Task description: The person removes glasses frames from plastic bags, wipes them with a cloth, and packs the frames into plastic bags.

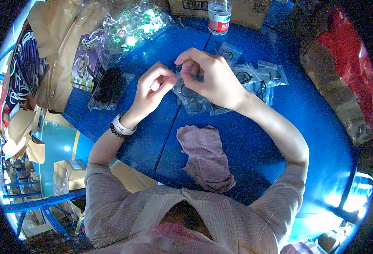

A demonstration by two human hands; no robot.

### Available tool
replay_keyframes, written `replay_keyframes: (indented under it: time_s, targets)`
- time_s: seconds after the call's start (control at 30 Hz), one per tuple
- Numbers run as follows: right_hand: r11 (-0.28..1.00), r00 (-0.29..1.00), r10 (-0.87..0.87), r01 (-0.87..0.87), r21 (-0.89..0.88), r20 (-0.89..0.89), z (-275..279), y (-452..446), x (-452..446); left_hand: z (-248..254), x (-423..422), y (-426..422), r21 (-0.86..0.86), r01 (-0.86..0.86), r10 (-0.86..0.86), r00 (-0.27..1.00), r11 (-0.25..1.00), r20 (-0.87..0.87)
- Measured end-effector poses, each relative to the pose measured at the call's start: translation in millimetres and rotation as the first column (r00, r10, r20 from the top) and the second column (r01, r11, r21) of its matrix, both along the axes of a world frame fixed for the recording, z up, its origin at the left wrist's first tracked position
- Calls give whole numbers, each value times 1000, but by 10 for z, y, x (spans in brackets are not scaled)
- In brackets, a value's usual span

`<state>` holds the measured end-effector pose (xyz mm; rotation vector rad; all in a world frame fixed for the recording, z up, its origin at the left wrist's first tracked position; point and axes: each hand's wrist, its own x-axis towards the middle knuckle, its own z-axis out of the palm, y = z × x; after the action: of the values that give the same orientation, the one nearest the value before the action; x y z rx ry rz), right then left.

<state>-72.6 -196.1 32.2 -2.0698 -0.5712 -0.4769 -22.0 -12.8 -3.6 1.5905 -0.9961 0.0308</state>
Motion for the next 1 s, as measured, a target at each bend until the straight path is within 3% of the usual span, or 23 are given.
replay_keyframes:
  time_s: [0.23,0.37,0.53,0.73,0.87,1.0]
  targets:
    - [1000,1000,-14,15,-26,23,-37,15,7,-30,95,63,79,-6,-4,993,997,116]
    - [998,995,44,-41,40,-91,15,14,-14,-28,89,36,-14,-10,11,993,1000,113]
    - [995,988,99,-97,24,-116,-25,16,-7,-38,71,29,22,47,-50,984,999,172]
    - [999,991,47,-44,27,-123,1,0,8,-36,69,53,96,-33,19,991,995,136]
    - [986,987,129,-118,116,-91,-8,-117,108,-25,163,150,180,-10,1,999,984,54]
    - [993,984,97,-85,84,-152,23,-152,89,15,203,183,277,48,-67,996,960,58]
